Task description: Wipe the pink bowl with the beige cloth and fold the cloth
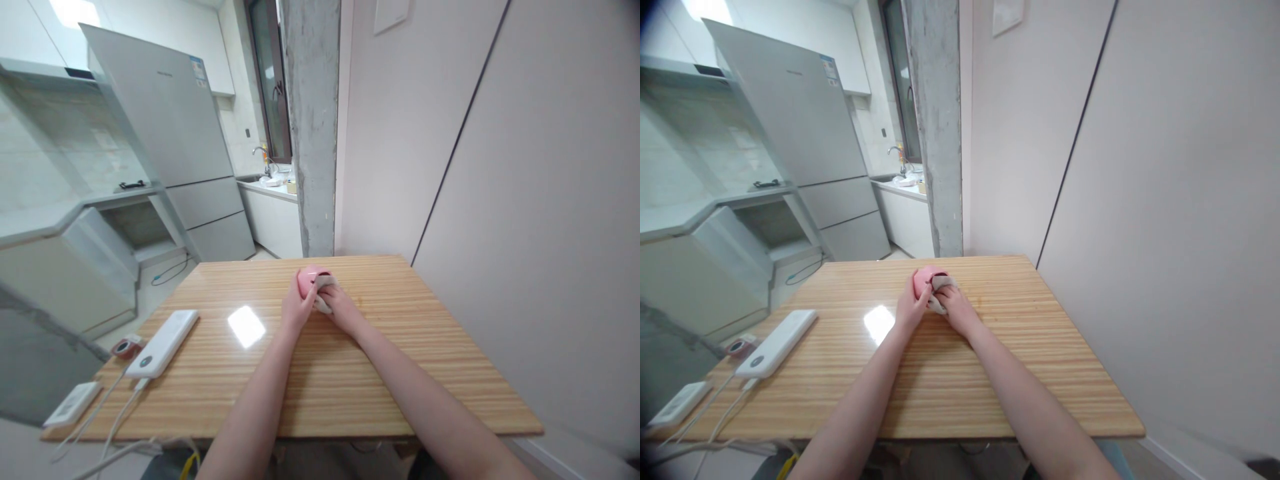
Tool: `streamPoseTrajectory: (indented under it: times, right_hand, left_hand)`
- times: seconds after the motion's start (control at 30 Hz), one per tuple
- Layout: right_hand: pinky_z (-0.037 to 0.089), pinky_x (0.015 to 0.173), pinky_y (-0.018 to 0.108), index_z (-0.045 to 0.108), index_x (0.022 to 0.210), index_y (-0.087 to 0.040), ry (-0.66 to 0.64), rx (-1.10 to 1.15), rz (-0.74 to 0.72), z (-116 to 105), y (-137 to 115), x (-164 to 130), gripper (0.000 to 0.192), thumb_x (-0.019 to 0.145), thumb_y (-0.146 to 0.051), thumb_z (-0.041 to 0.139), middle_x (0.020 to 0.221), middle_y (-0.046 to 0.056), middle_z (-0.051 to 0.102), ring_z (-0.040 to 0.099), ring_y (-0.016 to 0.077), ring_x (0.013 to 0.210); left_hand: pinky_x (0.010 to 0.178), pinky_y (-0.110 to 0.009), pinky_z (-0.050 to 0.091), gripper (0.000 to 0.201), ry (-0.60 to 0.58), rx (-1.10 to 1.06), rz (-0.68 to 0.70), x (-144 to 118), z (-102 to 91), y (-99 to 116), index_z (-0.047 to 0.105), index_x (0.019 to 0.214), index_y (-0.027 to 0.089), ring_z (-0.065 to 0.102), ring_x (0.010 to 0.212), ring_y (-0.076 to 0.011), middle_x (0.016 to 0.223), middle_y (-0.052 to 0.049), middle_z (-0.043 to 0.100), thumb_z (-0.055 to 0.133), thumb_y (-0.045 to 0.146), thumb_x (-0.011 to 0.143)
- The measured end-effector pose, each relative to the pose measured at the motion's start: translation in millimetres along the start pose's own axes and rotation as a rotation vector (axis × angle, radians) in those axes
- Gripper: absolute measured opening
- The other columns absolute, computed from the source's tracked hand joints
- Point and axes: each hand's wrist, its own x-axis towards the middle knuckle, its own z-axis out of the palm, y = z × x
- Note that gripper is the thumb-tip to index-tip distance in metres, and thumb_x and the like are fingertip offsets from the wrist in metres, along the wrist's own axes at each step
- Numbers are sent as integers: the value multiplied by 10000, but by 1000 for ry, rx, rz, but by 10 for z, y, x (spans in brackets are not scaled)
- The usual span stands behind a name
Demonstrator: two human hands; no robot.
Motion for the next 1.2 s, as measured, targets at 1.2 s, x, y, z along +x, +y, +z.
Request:
streamPoseTrajectory:
  times: [1.2]
  right_hand:
    - [443, 929, 392, 620, 1146, -173, 59, 32, 65, -12, -134, -31, 382, 778, -79, 567, 1098, 108, 615, 523, 229, 1067]
  left_hand:
    - [977, -347, 421, 579, 72, -333, -114, 6, 189, -100, 419, 1269, 182, 537, 1155, -227, 1258, -127, 546, 627, 400, 774]
